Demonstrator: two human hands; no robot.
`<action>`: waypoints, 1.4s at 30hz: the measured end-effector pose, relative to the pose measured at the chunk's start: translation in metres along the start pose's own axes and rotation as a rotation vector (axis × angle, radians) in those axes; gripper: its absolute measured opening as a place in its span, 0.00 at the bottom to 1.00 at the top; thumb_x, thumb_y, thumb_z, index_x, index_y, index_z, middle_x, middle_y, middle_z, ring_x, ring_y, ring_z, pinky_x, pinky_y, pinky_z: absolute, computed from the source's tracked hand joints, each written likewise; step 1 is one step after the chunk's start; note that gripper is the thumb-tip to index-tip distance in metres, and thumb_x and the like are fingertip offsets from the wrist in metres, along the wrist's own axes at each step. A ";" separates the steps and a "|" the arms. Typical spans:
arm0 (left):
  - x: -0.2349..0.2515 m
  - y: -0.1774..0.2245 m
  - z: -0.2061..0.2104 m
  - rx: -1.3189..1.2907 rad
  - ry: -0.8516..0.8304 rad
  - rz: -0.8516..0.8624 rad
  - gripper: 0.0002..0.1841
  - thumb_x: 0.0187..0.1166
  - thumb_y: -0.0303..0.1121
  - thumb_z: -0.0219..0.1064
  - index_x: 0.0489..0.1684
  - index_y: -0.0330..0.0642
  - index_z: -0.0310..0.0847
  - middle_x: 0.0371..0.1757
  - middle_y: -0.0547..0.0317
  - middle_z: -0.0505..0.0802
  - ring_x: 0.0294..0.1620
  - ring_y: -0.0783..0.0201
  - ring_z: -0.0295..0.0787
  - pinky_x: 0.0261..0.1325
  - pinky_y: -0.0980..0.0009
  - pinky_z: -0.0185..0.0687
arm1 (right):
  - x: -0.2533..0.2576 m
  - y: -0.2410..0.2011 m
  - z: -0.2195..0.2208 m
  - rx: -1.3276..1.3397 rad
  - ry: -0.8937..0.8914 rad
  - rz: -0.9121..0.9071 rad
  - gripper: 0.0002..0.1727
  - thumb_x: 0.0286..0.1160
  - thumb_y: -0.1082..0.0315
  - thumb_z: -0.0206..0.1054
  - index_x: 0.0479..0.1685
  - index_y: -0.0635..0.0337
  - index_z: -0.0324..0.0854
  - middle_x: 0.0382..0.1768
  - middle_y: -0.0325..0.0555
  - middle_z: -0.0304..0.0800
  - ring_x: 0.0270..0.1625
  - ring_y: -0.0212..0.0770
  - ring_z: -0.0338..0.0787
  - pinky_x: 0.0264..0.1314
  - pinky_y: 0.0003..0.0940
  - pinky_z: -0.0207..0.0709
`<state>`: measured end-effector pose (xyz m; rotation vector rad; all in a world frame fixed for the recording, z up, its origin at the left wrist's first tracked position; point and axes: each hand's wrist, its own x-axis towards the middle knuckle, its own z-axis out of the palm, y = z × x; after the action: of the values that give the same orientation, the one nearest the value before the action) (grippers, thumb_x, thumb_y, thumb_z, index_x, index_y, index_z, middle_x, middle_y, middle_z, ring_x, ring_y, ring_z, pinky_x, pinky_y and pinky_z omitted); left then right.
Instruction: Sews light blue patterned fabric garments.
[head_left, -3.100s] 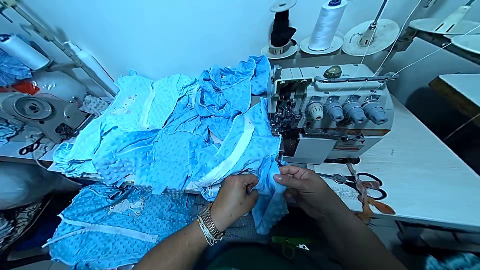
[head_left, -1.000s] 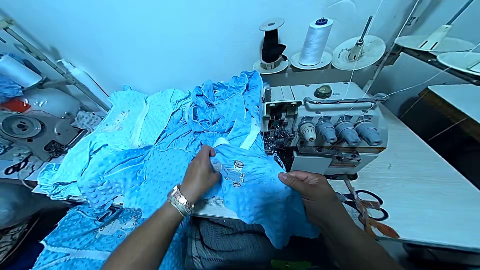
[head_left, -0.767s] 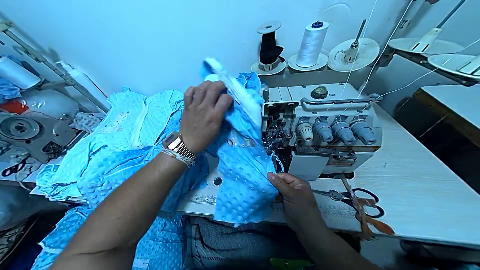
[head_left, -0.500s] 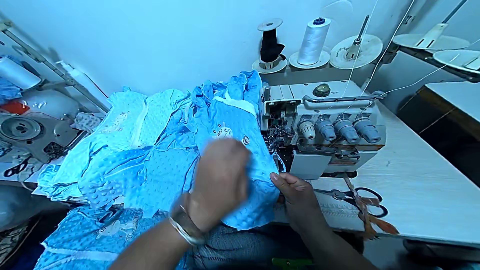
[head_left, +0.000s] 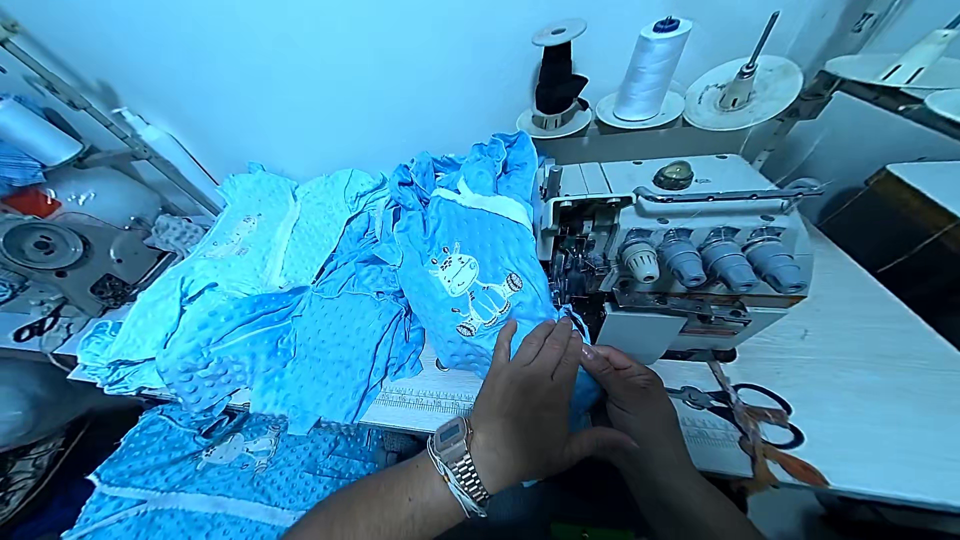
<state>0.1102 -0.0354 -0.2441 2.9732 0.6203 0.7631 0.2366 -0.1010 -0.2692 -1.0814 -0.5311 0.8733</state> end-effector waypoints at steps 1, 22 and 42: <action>0.002 -0.005 -0.002 -0.035 -0.016 0.011 0.51 0.74 0.77 0.50 0.76 0.33 0.79 0.79 0.45 0.82 0.83 0.48 0.76 0.83 0.34 0.62 | 0.001 -0.001 0.001 0.016 0.009 0.022 0.13 0.85 0.68 0.63 0.33 0.60 0.90 0.26 0.43 0.91 0.28 0.31 0.90 0.32 0.27 0.87; 0.033 -0.086 -0.026 -0.336 -0.062 0.268 0.15 0.80 0.38 0.65 0.52 0.45 0.97 0.61 0.46 0.90 0.70 0.48 0.80 0.74 0.55 0.75 | -0.023 0.016 0.027 -0.007 0.022 0.003 0.07 0.81 0.74 0.67 0.36 0.64 0.88 0.31 0.48 0.92 0.31 0.36 0.92 0.34 0.30 0.89; -0.063 -0.013 -0.025 -0.307 0.326 0.136 0.12 0.74 0.24 0.64 0.44 0.35 0.95 0.35 0.53 0.90 0.39 0.63 0.85 0.47 0.73 0.82 | -0.076 0.000 0.011 -0.224 -0.070 -0.020 0.06 0.74 0.80 0.70 0.44 0.63 0.89 0.32 0.43 0.95 0.32 0.34 0.94 0.38 0.26 0.91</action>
<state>0.0432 -0.0499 -0.2530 2.6498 0.2737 1.2436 0.1853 -0.1577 -0.2622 -1.2494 -0.7093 0.8509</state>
